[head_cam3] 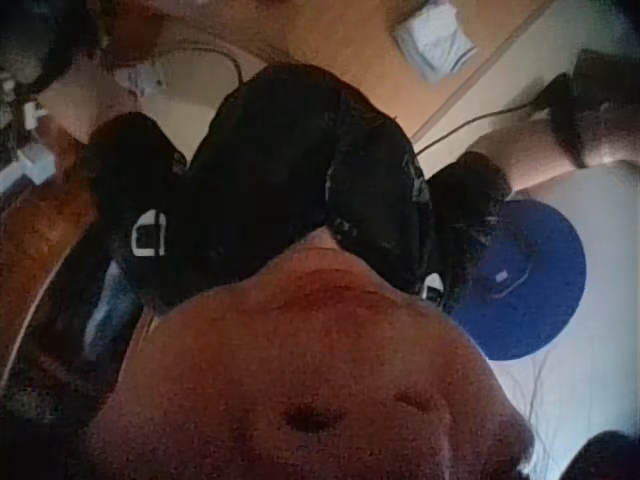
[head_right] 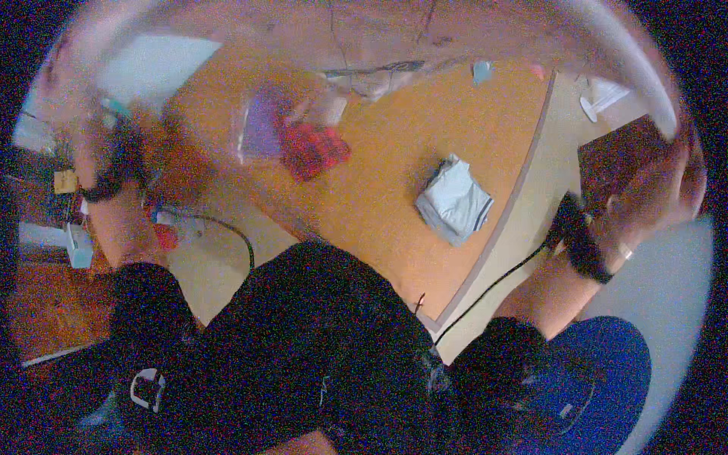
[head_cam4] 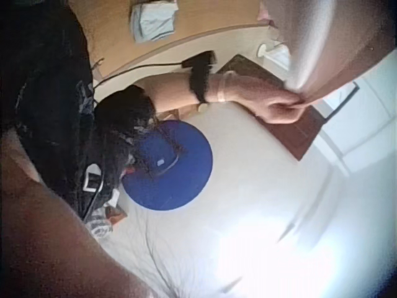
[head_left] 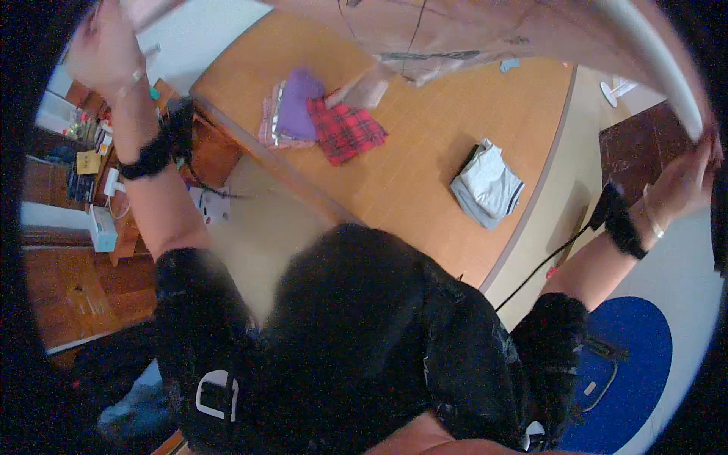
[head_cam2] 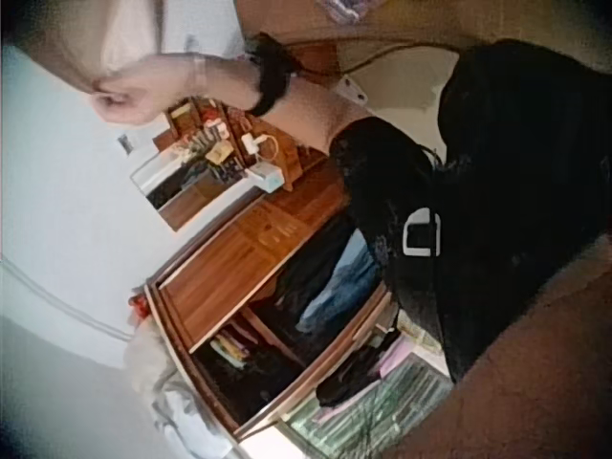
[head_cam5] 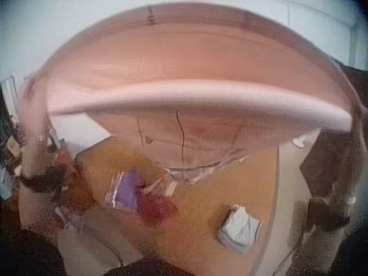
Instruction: Fold various items of clothing including pants and shirts on a flat surface.
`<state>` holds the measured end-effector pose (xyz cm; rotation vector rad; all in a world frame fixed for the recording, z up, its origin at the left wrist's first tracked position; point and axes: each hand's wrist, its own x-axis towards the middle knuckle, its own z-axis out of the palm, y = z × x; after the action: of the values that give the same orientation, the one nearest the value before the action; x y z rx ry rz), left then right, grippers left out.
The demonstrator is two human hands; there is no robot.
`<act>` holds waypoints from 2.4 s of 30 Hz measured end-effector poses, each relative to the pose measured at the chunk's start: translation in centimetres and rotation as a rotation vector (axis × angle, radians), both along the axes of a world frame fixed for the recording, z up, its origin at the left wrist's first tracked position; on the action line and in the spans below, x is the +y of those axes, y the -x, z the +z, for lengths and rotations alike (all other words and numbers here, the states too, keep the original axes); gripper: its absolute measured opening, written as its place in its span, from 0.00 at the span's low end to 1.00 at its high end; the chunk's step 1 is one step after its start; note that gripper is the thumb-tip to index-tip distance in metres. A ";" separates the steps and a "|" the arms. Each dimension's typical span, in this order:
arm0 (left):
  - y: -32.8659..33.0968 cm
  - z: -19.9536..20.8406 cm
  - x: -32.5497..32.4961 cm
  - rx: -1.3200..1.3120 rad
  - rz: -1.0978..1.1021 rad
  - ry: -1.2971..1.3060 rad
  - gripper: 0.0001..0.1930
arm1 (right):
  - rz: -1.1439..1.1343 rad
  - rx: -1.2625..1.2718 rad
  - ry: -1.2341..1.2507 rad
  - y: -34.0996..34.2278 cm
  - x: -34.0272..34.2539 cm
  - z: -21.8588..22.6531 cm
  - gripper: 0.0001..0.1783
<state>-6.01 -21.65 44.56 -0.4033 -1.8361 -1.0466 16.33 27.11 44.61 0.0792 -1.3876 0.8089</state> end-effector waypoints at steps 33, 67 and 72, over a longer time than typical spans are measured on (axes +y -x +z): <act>0.8 -35.2 -7.2 -0.904 -0.738 -1.163 0.08 | 0.519 -1.162 0.367 -11.0 -3.2 -21.0 0.09; -12.6 -26.6 18.7 -0.827 -1.316 -0.097 0.21 | 0.702 -1.139 -0.036 2.5 -13.9 -23.2 0.14; -11.6 -28.2 19.0 -0.801 -1.310 -0.006 0.22 | 0.673 -1.206 -0.277 3.3 -13.4 -22.8 0.15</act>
<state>5.63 -2.64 16.33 -1.4538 -2.1907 -2.3259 12.99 13.72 21.79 0.3221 -2.6918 1.2996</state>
